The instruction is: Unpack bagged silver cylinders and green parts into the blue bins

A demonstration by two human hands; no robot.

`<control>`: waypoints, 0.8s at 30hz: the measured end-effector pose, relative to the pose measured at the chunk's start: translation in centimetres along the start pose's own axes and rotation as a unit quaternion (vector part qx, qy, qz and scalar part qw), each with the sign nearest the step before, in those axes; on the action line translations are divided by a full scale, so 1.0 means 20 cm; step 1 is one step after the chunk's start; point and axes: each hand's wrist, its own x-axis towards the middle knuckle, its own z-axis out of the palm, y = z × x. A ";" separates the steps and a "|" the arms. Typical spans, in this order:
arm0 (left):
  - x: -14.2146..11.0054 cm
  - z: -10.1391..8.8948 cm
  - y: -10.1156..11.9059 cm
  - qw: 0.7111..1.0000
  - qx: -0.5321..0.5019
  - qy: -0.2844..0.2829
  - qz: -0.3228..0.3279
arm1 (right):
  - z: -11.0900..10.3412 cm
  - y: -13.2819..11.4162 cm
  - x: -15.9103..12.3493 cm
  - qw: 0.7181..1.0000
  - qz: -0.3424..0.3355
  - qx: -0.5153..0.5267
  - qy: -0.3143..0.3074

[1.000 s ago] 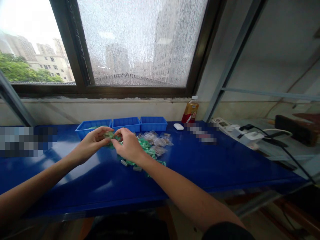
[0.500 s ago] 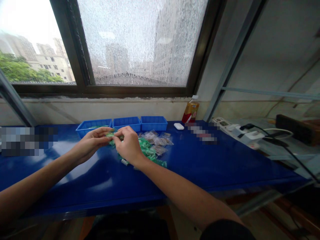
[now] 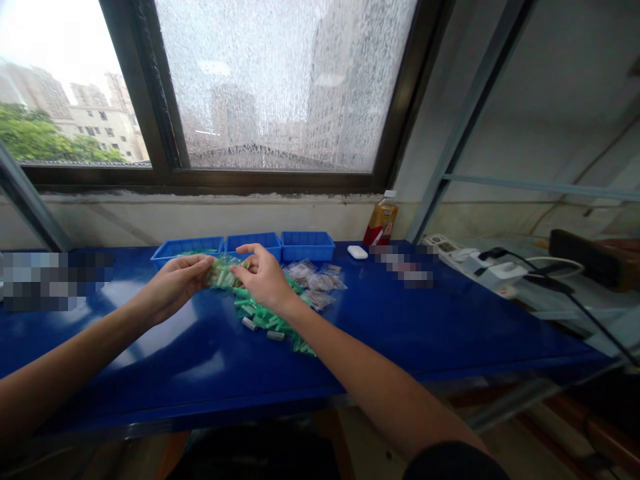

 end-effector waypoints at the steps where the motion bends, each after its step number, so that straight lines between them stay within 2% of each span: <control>1: 0.00 -0.01 0.00 1.000 -0.006 0.000 -0.011 | -0.01 0.00 0.01 1.000 0.007 0.006 -0.003; 7: -0.02 -0.02 0.02 0.993 0.072 0.027 -0.093 | -0.03 0.05 0.04 1.000 0.002 -0.028 0.013; 10: -0.03 -0.01 0.03 0.986 0.093 -0.039 -0.132 | -0.03 0.06 0.03 0.997 -0.028 -0.067 0.028; 13: -0.03 -0.01 0.03 0.980 0.051 -0.078 -0.174 | -0.04 0.05 0.02 0.989 -0.071 -0.126 0.037; 17: 0.01 -0.03 0.02 0.977 -0.019 -0.032 -0.209 | -0.04 0.01 -0.02 0.953 -0.167 -0.251 0.006; 20: 0.01 -0.03 0.00 0.980 -0.019 0.008 -0.199 | -0.02 -0.01 -0.04 0.918 -0.237 -0.316 -0.030; 24: 0.02 -0.04 -0.01 0.991 0.033 0.029 -0.126 | -0.01 -0.02 -0.05 0.890 -0.279 -0.356 -0.051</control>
